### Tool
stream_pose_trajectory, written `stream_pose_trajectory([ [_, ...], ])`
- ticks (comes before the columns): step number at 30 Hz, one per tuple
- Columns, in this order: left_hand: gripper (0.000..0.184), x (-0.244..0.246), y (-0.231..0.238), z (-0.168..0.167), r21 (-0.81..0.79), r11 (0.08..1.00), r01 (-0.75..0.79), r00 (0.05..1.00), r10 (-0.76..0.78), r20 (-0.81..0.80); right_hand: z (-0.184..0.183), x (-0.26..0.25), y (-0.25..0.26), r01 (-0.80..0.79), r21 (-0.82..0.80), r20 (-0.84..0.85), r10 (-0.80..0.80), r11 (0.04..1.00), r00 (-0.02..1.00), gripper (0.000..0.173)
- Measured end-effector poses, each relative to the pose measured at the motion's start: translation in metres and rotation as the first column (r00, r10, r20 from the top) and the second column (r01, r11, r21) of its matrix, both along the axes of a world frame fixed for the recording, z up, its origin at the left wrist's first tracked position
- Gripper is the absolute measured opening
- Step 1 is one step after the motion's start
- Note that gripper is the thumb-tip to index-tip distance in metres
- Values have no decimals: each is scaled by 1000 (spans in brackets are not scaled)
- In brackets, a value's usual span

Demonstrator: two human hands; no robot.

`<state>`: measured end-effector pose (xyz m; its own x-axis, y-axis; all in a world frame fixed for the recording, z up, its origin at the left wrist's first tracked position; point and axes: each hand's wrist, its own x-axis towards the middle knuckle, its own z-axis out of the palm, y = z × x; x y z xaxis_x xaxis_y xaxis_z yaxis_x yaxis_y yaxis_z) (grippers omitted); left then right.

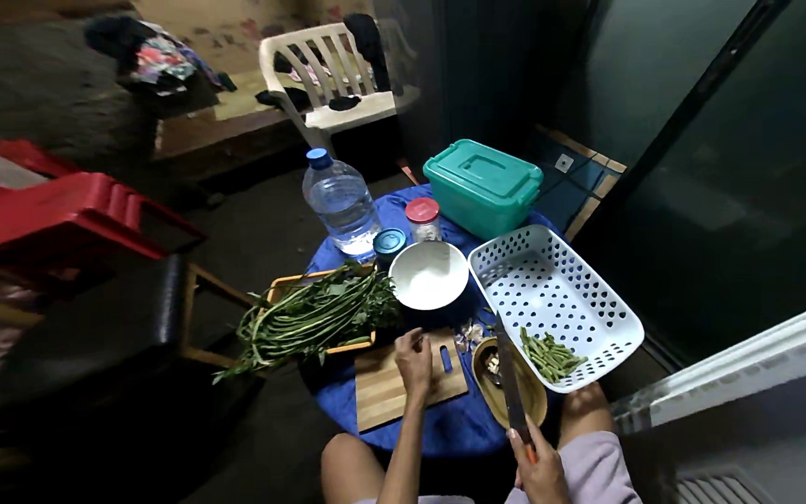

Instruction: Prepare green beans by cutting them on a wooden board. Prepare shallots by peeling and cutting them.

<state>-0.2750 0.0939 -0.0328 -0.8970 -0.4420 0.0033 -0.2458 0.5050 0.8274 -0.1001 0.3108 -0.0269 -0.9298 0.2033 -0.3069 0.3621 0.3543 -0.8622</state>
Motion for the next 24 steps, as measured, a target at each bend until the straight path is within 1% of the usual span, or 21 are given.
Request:
stream_pose_trajectory([
  [1,34,-3,-12,-5,-31,999,-12,998,14,58,2,-2,0,-25,-14,9,25,1000,1000,52],
  [3,44,-7,-30,-11,-57,997,42,979,-30,203,7,-6,-4,-77,-52,-27,76,996,997,46],
  [5,51,-10,-40,-19,-72,988,140,956,-115,270,2,-11,-12,-120,-88,-164,105,989,981,43],
  [6,49,-11,-42,-22,-78,981,177,946,-147,288,-3,-16,-16,-150,-85,-223,128,985,966,42],
  [8,43,-10,-44,-23,-85,977,197,944,-166,285,-5,-29,-24,-216,-47,-276,195,975,941,42],
  [9,41,-5,-45,-24,-89,976,201,947,-170,271,-3,-34,-28,-249,-20,-264,235,968,935,43],
  [11,40,12,-49,-24,-88,974,208,959,-186,213,5,-43,-39,-312,9,-148,310,950,939,43],
  [12,42,22,-50,-21,-62,978,198,968,-185,171,8,-47,-45,-344,18,-90,344,939,935,44],
  [14,46,47,-52,-16,83,989,123,982,-133,132,7,-53,-53,-407,38,-19,408,912,913,46],
  [16,46,69,-58,-17,265,964,-3,970,-62,235,0,-54,-60,-476,75,15,477,876,879,48],
  [17,42,78,-63,-21,310,950,-45,959,-46,280,-2,-53,-64,-514,95,43,512,853,858,49],
  [18,39,84,-68,-24,322,944,-69,949,-37,312,-3,-53,-68,-549,112,75,544,828,836,51],
  [20,35,85,-72,-24,292,950,-111,937,2,349,-6,-52,-76,-584,141,119,572,799,811,52],
  [22,32,80,-73,-19,232,962,-146,922,48,384,-7,-52,-82,-592,152,127,578,792,806,54],
  [24,30,77,-75,-19,213,962,-172,919,79,385,-7,-52,-88,-600,154,118,588,785,800,57],
])
